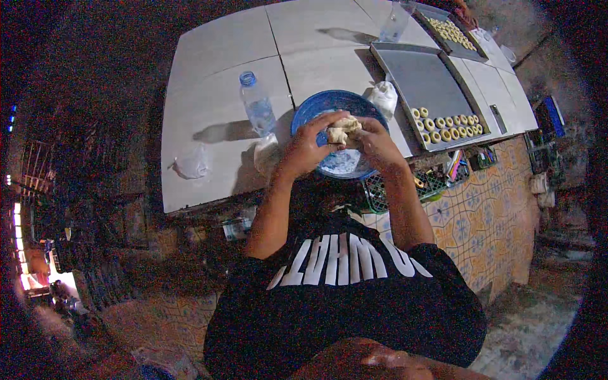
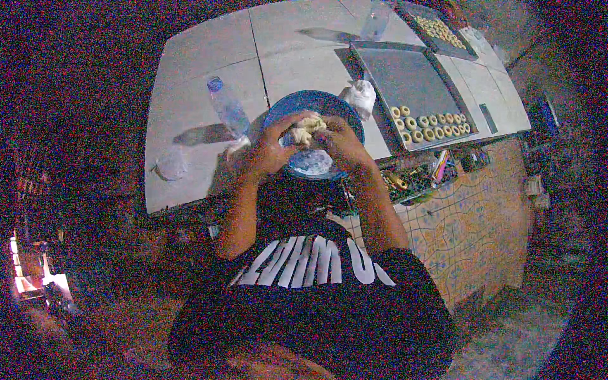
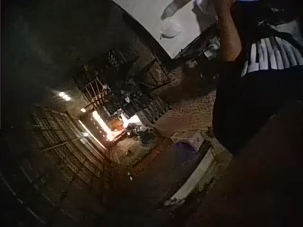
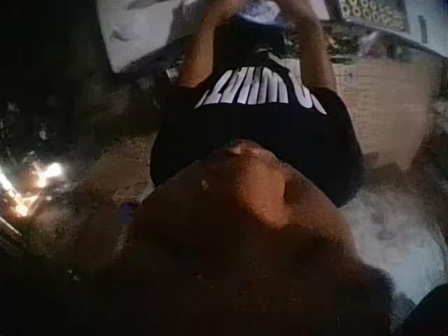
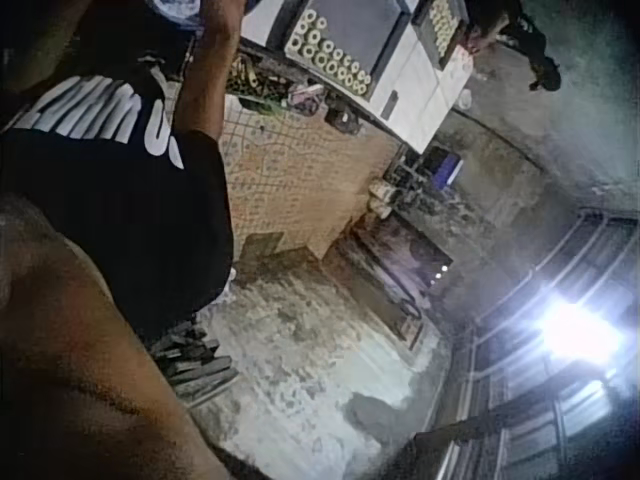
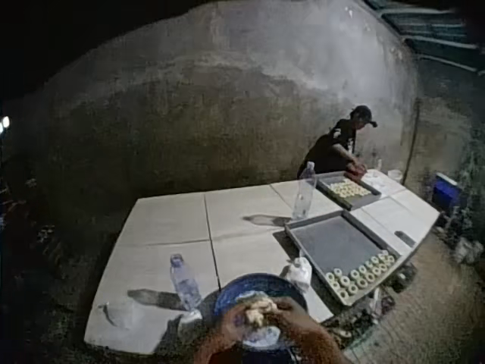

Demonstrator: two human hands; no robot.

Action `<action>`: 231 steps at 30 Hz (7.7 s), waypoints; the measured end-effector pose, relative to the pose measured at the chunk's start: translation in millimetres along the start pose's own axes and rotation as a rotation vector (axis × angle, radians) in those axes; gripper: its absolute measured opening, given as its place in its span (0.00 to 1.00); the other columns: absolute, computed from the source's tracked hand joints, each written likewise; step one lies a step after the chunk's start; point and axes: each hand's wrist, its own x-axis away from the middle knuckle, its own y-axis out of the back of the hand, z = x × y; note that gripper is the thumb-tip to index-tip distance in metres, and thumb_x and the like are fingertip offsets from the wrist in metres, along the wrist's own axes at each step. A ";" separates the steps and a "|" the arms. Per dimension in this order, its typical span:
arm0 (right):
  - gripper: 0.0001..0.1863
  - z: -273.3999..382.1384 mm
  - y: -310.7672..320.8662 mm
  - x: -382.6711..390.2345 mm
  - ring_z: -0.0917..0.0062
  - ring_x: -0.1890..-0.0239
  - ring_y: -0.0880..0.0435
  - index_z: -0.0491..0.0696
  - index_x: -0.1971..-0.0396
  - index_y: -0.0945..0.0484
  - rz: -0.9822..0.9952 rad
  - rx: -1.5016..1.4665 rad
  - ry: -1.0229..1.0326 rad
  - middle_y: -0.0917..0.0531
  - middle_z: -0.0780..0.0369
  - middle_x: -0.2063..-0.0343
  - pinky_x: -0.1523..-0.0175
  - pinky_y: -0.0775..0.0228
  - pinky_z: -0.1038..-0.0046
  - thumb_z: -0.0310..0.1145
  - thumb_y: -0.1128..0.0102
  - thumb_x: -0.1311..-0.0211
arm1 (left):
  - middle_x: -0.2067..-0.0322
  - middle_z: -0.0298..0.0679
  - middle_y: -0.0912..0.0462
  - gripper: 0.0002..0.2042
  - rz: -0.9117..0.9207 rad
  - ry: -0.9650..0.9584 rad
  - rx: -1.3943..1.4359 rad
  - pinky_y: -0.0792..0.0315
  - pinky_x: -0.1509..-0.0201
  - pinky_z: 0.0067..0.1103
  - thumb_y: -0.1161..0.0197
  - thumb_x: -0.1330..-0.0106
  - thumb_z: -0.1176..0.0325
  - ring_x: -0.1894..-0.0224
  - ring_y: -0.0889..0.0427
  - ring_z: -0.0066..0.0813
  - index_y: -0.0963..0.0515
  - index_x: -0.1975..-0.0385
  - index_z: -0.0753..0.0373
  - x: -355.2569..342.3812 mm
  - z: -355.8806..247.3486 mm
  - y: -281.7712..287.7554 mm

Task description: The person pours water from a plastic bottle onto dough, kneads it with flour inside a blue bowl, and rolls it into a ball by hand.

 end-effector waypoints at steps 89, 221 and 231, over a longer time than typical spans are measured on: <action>0.13 28.9 11.7 9.8 0.78 0.65 0.16 0.39 0.53 0.22 -0.098 0.247 0.400 0.15 0.58 0.62 0.60 0.22 0.74 0.28 0.41 0.34 | 0.76 0.43 0.16 0.13 -0.509 0.250 -0.088 0.28 0.69 0.32 0.37 0.30 0.62 0.74 0.18 0.32 0.18 0.68 0.67 -59.1 -8.3 -48.4; 0.14 46.1 50.5 -38.1 0.75 0.57 0.15 0.35 0.54 0.20 -0.281 0.738 0.463 0.13 0.55 0.60 0.51 0.25 0.72 0.27 0.38 0.36 | 0.42 0.48 0.21 0.30 0.044 0.151 0.197 0.30 0.40 0.21 0.52 0.35 0.83 0.44 0.22 0.26 0.38 0.30 0.67 -64.2 -6.0 -15.9; 0.20 44.6 25.3 -31.3 0.74 0.50 0.17 0.36 0.49 0.22 -0.128 0.562 0.449 0.15 0.56 0.54 0.41 0.28 0.71 0.20 0.38 0.43 | 0.44 0.43 0.18 0.37 -0.136 0.207 0.147 0.27 0.39 0.24 0.24 0.43 0.69 0.44 0.20 0.27 0.34 0.32 0.66 -65.2 -16.5 0.1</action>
